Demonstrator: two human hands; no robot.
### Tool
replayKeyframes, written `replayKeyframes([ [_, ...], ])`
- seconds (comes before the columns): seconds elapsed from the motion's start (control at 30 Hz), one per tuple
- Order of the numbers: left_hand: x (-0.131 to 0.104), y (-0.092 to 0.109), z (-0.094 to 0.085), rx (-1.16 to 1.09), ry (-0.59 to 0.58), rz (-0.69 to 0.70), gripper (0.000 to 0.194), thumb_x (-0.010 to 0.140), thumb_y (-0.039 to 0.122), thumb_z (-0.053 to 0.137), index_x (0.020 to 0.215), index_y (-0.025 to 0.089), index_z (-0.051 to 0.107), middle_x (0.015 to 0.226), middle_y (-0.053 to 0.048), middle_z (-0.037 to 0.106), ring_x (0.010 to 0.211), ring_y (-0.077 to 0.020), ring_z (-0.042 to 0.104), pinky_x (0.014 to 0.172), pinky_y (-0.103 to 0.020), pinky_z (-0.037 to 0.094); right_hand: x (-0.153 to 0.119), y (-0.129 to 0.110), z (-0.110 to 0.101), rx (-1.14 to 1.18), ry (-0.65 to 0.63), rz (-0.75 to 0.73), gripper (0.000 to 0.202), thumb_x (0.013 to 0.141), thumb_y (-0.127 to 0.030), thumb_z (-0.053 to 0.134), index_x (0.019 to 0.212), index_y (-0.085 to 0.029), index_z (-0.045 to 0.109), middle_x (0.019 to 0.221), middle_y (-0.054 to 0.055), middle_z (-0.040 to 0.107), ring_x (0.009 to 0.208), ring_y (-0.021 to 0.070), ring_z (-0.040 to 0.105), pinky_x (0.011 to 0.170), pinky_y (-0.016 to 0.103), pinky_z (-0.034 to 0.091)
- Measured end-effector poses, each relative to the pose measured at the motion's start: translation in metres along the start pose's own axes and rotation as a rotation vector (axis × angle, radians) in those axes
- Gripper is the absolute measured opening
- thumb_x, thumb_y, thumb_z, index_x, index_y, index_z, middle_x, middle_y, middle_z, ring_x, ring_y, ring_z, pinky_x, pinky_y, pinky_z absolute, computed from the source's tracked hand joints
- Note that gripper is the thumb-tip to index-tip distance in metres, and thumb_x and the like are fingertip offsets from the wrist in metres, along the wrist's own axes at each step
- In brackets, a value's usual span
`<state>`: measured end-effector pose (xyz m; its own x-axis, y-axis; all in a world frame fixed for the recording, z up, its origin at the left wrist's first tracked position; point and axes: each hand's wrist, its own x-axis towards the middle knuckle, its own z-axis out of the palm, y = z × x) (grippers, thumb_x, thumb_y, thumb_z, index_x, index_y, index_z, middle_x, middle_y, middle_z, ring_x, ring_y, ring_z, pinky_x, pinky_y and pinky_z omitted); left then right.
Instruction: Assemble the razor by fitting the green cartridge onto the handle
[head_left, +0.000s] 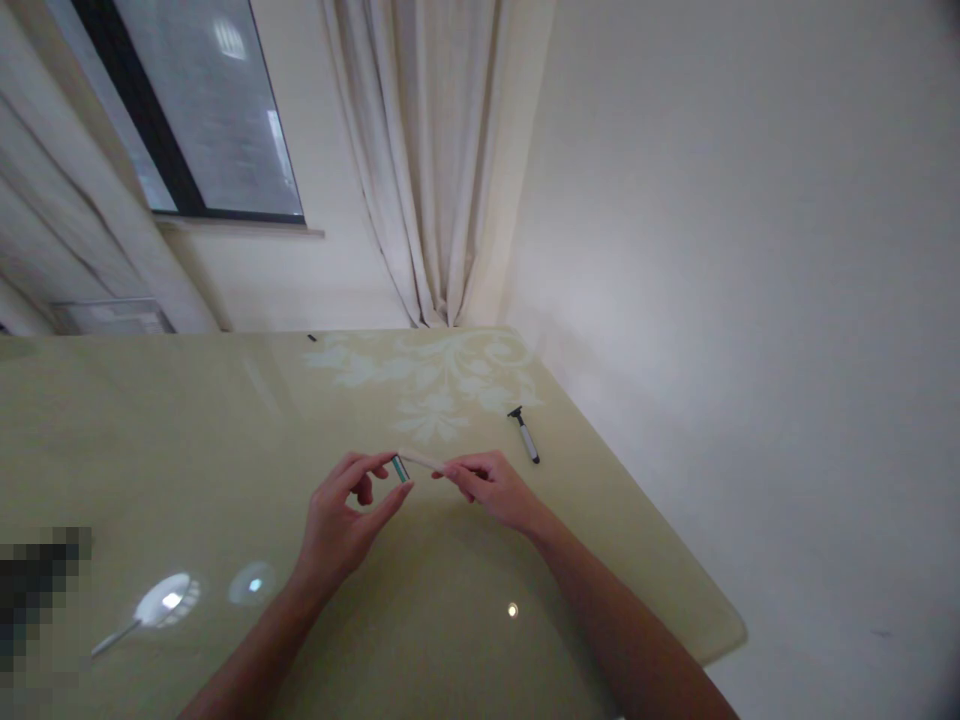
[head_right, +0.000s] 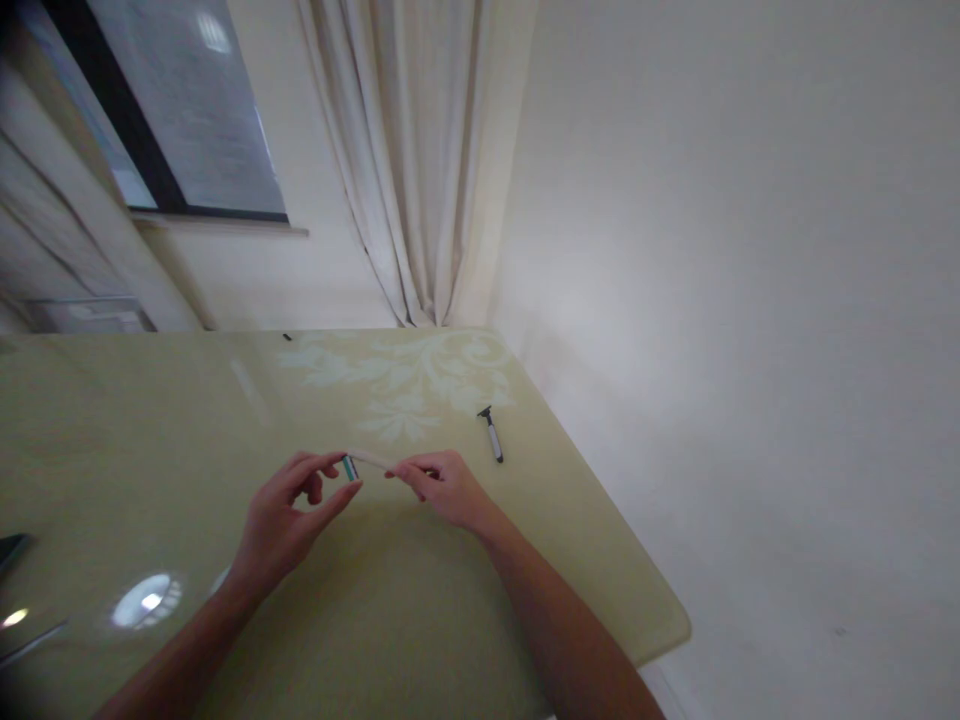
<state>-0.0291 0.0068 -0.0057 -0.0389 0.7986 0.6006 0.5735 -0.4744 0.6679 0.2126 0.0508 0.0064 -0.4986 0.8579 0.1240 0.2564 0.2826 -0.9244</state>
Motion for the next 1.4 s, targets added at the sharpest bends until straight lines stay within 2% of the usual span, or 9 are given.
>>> replayKeyframes([
  [0.23, 0.003, -0.002, -0.003, 0.010, 0.078, 0.006, 0.033, 0.086, 0.040, 0.079, 0.115, 0.024, 0.073, 0.088, 0.002, 0.064, 0.060, -0.0098, 0.051, 0.062, -0.025, 0.049, 0.001, -0.001, 0.000, -0.029, 0.092, 0.016, 0.056, 0.099, -0.062, 0.057, 0.104, -0.013, 0.084, 0.058, -0.003, 0.046, 0.053, 0.0103, 0.039, 0.053, 0.024, 0.029],
  [0.37, 0.003, -0.003, -0.002, 0.020, 0.053, 0.034, 0.034, 0.087, 0.039, 0.078, 0.117, 0.024, 0.072, 0.087, 0.002, 0.063, 0.061, -0.0099, 0.051, 0.062, -0.025, 0.048, -0.001, -0.004, 0.004, -0.008, -0.009, -0.004, 0.054, 0.100, -0.060, 0.056, 0.107, -0.015, 0.084, 0.061, -0.002, 0.049, 0.055, 0.0104, 0.041, 0.054, 0.023, 0.030],
  [0.5, 0.001, -0.003, -0.001, 0.019, 0.045, 0.047, 0.034, 0.087, 0.039, 0.079, 0.116, 0.024, 0.072, 0.087, 0.002, 0.063, 0.060, -0.0097, 0.050, 0.062, -0.025, 0.049, -0.002, -0.007, 0.004, -0.074, 0.068, 0.001, 0.054, 0.100, -0.060, 0.056, 0.104, -0.014, 0.084, 0.059, -0.003, 0.047, 0.055, 0.0102, 0.039, 0.053, 0.024, 0.028],
  [0.63, 0.000, -0.004, -0.002, 0.020, 0.041, 0.039, 0.034, 0.086, 0.039, 0.079, 0.116, 0.024, 0.073, 0.087, 0.002, 0.063, 0.060, -0.0098, 0.052, 0.062, -0.025, 0.049, -0.001, -0.008, 0.002, -0.041, -0.007, -0.002, 0.056, 0.100, -0.062, 0.056, 0.106, -0.014, 0.084, 0.060, -0.002, 0.050, 0.055, 0.0102, 0.040, 0.053, 0.023, 0.029],
  [0.77, 0.001, -0.005, -0.003, 0.015, 0.061, 0.026, 0.033, 0.086, 0.040, 0.079, 0.114, 0.023, 0.074, 0.086, 0.002, 0.063, 0.059, -0.0098, 0.051, 0.061, -0.025, 0.049, -0.001, -0.005, 0.002, -0.067, 0.046, 0.023, 0.058, 0.098, -0.065, 0.056, 0.103, -0.014, 0.084, 0.060, -0.002, 0.050, 0.055, 0.0108, 0.041, 0.053, 0.023, 0.029],
  [0.93, 0.001, -0.005, -0.001, 0.018, 0.045, 0.031, 0.034, 0.087, 0.041, 0.078, 0.116, 0.024, 0.073, 0.086, 0.002, 0.063, 0.060, -0.0099, 0.051, 0.061, -0.025, 0.048, -0.001, -0.004, 0.002, -0.019, -0.056, 0.026, 0.056, 0.098, -0.064, 0.057, 0.106, -0.015, 0.084, 0.060, -0.002, 0.051, 0.055, 0.0101, 0.042, 0.053, 0.022, 0.029],
  [1.07, 0.001, -0.004, 0.000, 0.021, 0.034, 0.033, 0.033, 0.087, 0.042, 0.078, 0.114, 0.025, 0.073, 0.085, 0.002, 0.063, 0.059, -0.0101, 0.051, 0.061, -0.025, 0.049, -0.001, -0.005, 0.000, -0.051, 0.003, 0.049, 0.057, 0.098, -0.064, 0.056, 0.104, -0.015, 0.084, 0.060, -0.002, 0.049, 0.055, 0.0102, 0.041, 0.053, 0.023, 0.030],
  [1.23, 0.001, -0.009, 0.000, 0.025, 0.044, 0.042, 0.034, 0.087, 0.041, 0.078, 0.115, 0.024, 0.073, 0.085, 0.002, 0.063, 0.059, -0.0102, 0.051, 0.061, -0.025, 0.048, 0.000, -0.002, 0.001, -0.008, -0.094, 0.057, 0.055, 0.099, -0.062, 0.057, 0.107, -0.015, 0.084, 0.060, -0.003, 0.049, 0.055, 0.0099, 0.040, 0.053, 0.023, 0.029],
  [1.4, 0.001, -0.014, 0.001, 0.028, 0.025, 0.050, 0.032, 0.087, 0.041, 0.078, 0.113, 0.023, 0.074, 0.084, 0.002, 0.064, 0.059, -0.0105, 0.051, 0.059, -0.024, 0.048, 0.001, 0.002, 0.001, -0.040, -0.014, 0.072, 0.053, 0.099, -0.061, 0.058, 0.105, -0.015, 0.084, 0.059, -0.003, 0.048, 0.054, 0.0099, 0.040, 0.053, 0.023, 0.029],
])
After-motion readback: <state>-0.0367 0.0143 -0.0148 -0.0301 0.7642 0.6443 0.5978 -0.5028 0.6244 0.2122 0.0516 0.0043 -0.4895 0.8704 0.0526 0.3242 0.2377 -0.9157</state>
